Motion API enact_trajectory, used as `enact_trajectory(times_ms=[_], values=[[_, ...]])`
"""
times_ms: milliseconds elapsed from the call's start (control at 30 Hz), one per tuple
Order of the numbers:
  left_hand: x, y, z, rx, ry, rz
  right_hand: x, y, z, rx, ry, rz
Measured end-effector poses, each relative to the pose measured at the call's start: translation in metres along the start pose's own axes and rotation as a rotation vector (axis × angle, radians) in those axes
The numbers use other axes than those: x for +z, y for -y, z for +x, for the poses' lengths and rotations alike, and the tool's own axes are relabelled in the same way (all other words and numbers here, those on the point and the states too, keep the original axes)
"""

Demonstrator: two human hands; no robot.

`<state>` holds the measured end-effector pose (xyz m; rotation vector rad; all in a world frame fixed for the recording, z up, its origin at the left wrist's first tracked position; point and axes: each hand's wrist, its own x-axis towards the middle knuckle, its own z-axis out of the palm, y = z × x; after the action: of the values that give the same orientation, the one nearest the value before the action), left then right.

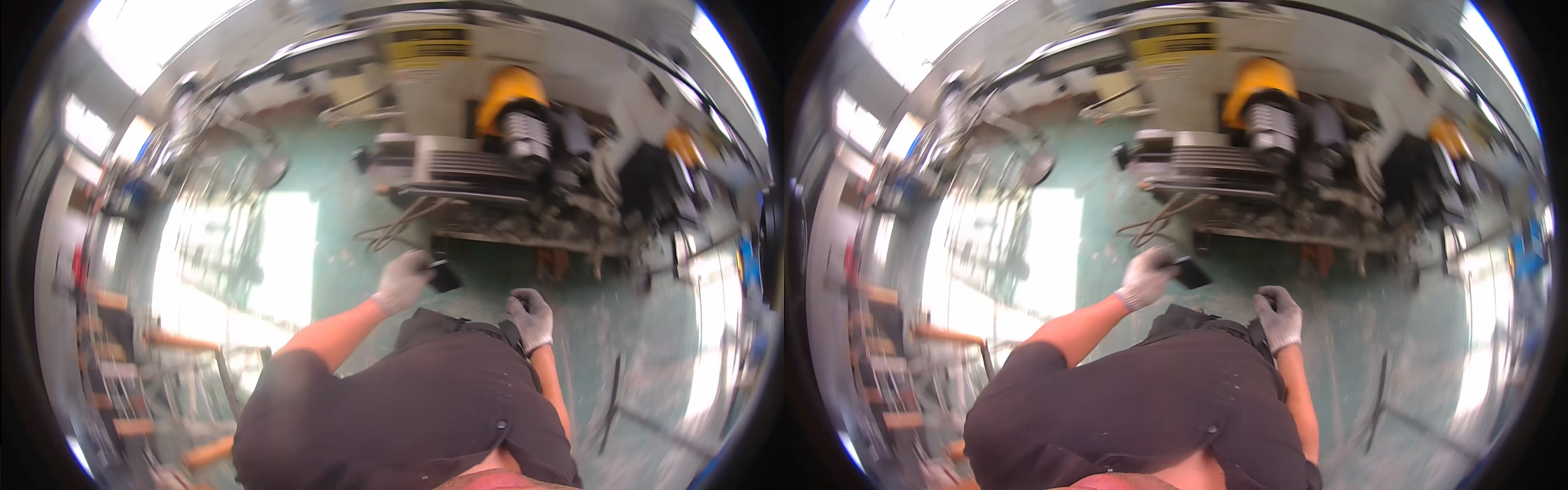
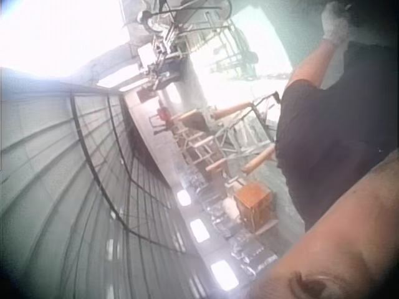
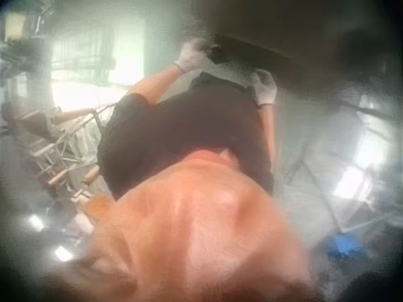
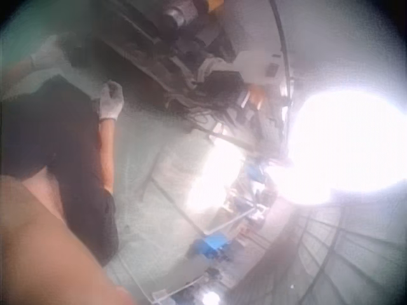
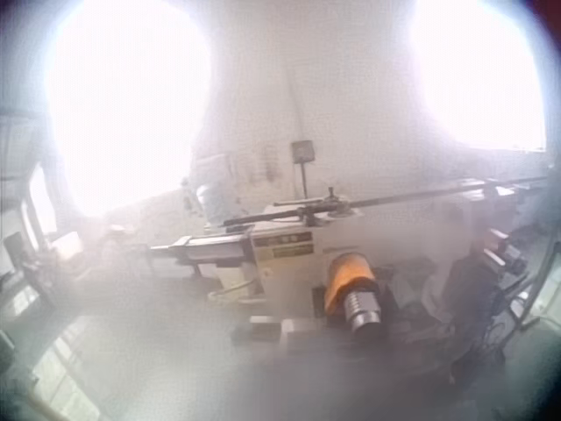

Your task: The person carries a bundle of long metal rods and places them on a rack. They then walk through the workshop, unwrap a red metal frame from plastic, and later handle a single metal rod, positioning it into a machine and adjusting the machine's controls.

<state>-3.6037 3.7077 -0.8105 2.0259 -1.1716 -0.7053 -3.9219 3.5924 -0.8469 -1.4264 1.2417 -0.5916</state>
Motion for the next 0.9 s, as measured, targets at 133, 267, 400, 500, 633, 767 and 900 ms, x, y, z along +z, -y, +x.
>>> enact_trajectory(times_ms=[133,267,400,500,633,767,900], values=[[0.034,-0.048,-0.006,0.134,-0.14,-0.504,0.02,-0.009,0.029,0.122,0.27,0.419],[0.063,-0.076,-0.024,0.188,-0.097,-0.644,0.022,0.032,0.033,0.45,0.513,1.057],[0.052,-0.086,-0.053,0.063,-0.004,-0.543,0.029,0.007,0.055,0.337,0.348,1.178],[0.032,-0.078,-0.079,-0.17,0.19,-0.611,0.045,0.029,0.044,0.227,0.372,1.036],[0.037,-0.032,-0.124,-0.253,0.247,-1.088,0.082,0.059,0.013,0.117,0.397,0.776],[0.022,0.003,-0.152,-0.203,0.237,-1.13,0.114,0.081,-0.021,0.0,0.375,0.498],[0.001,0.038,-0.168,-0.172,0.206,-1.058,0.164,0.085,-0.054,-0.155,0.373,0.19]])
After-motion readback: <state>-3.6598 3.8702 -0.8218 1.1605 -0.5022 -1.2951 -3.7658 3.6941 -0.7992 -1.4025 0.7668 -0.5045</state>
